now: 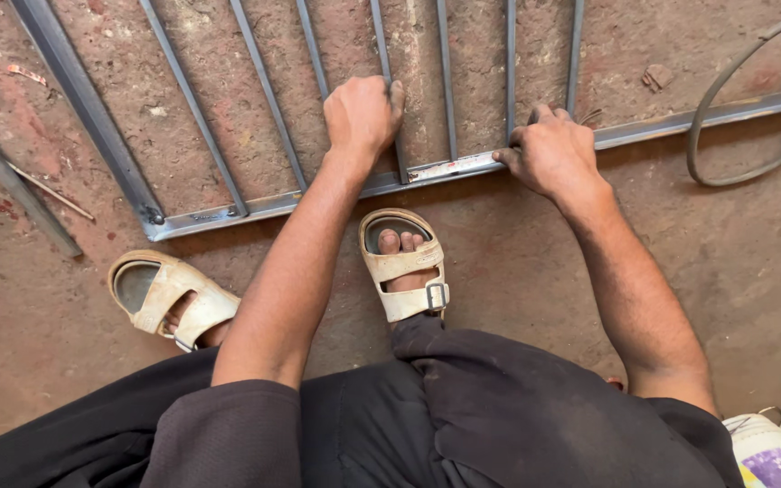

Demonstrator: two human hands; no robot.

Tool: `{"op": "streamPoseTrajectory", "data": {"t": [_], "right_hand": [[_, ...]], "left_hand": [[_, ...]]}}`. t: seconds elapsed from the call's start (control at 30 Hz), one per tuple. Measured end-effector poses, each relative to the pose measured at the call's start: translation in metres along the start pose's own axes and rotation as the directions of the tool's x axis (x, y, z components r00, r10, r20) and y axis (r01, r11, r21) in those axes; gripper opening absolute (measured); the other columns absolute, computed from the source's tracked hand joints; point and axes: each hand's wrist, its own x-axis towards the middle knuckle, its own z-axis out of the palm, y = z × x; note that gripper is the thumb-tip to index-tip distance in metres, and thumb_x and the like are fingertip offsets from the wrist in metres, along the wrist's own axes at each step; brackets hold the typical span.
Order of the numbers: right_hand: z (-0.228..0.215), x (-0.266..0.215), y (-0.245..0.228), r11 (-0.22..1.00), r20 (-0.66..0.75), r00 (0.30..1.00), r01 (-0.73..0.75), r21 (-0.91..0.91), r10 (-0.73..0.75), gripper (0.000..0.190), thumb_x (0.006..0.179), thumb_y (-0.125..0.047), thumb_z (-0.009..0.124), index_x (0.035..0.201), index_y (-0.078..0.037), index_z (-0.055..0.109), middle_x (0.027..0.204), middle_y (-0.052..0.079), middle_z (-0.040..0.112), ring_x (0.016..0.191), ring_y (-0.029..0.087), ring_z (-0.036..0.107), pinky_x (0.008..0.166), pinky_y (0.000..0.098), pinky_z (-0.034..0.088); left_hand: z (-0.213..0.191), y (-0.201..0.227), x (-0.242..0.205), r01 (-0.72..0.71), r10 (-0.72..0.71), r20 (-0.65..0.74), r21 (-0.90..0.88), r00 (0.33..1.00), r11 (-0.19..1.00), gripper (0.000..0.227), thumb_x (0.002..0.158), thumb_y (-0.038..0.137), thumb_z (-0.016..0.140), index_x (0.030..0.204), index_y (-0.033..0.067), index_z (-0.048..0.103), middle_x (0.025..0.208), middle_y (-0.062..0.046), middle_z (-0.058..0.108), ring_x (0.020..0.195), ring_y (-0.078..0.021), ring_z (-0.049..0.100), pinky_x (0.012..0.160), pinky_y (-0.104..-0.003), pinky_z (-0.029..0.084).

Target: The person measures the spacing of vertical metal bars on a horizontal frame using a tape measure. They then use a welding torch to tack weld the bars to the frame at measured intervals. The person repeatedly measures and welds along the length of the frame.

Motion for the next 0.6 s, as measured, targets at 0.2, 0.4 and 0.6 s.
{"op": "streamPoseTrajectory", "data": {"t": [0.2,0.4,0.6], "right_hand": [[0.005,0.001,-0.004,1.0,-0.003,1.0,0.003,-0.007,-0.003,0.036,0.087,-0.05,0.077,0.1,-0.017,0.084,0.11,0.018,0.067,0.112,0.038,0.062,0.086,0.0518,0.053],[0.006,0.004,-0.009,1.0,0.02,1.0,-0.015,0.003,0.015,0.034,0.088,-0.049,0.077,0.101,-0.018,0.084,0.112,0.018,0.067,0.11,0.04,0.062,0.086,0.0519,0.053],[0.005,0.005,-0.013,0.999,0.041,0.999,-0.024,-0.033,0.025,0.036,0.088,-0.05,0.076,0.102,-0.017,0.083,0.112,0.019,0.067,0.108,0.041,0.062,0.083,0.0521,0.054]], "left_hand": [[0.002,-0.005,0.001,-0.019,0.017,-0.038,-0.069,0.999,0.997,0.036,0.092,0.036,0.067,0.078,0.0045,0.077,0.074,-0.023,0.071,0.072,-0.0429,0.071,0.07,-0.053,0.057],[0.004,-0.006,0.0,-0.009,0.007,-0.026,-0.06,1.0,0.998,0.036,0.095,0.033,0.066,0.078,0.0028,0.075,0.075,-0.023,0.071,0.072,-0.0432,0.071,0.07,-0.053,0.057],[-0.002,-0.008,-0.001,-0.024,0.022,-0.034,-0.072,0.999,0.997,0.036,0.094,0.034,0.067,0.078,0.0036,0.077,0.075,-0.023,0.071,0.072,-0.0435,0.071,0.07,-0.053,0.057]]}}
